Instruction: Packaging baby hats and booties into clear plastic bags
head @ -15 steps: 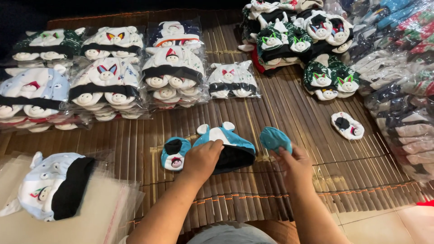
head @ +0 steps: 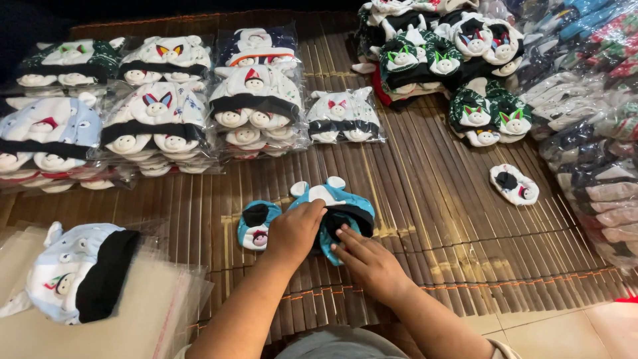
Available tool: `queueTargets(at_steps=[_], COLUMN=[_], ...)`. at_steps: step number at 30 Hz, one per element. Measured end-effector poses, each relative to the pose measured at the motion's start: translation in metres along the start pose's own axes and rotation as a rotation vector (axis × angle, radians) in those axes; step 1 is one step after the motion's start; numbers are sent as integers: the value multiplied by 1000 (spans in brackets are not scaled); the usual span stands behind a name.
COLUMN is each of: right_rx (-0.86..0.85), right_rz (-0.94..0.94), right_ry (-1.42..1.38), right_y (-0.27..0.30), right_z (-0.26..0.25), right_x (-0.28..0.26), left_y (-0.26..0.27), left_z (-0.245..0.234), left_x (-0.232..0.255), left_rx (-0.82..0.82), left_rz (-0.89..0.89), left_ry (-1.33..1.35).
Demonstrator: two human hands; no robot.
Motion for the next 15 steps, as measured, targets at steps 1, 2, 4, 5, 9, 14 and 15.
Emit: queueTargets(at_steps=[1, 2, 4, 5, 9, 14, 15], right_rx=[-1, -20, -40, -4, 129, 119, 138], right_rz=[0, 24, 49, 64, 3, -3, 10], right_ry=[0, 60, 121, 154, 355, 387, 448], right_y=[2, 4, 3, 0, -2, 14, 18], right_z=[6, 12, 14, 8, 19, 33, 34], right_x=[3, 6, 6, 4, 18, 23, 22], left_y=[1, 3, 7, 8, 16, 28, 31], left_z=[0, -2, -5, -6, 18, 41, 44], left_x=[2, 7, 12, 16, 11, 6, 5], left_rx=[0, 44, 87, 93, 289, 277, 269], left_rz=[-1, 65, 131, 185, 348, 375, 393], left_ry=[1, -21, -41, -105, -341, -303, -292])
Point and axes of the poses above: each hand's wrist, its own y-axis away from the middle knuckle, its own z-axis out of the palm, x = y × z, the point moved 3 cm from there along -y, towards the middle knuckle, and after that the axes turned 13 degrees about -x, right-handed, at the moved point
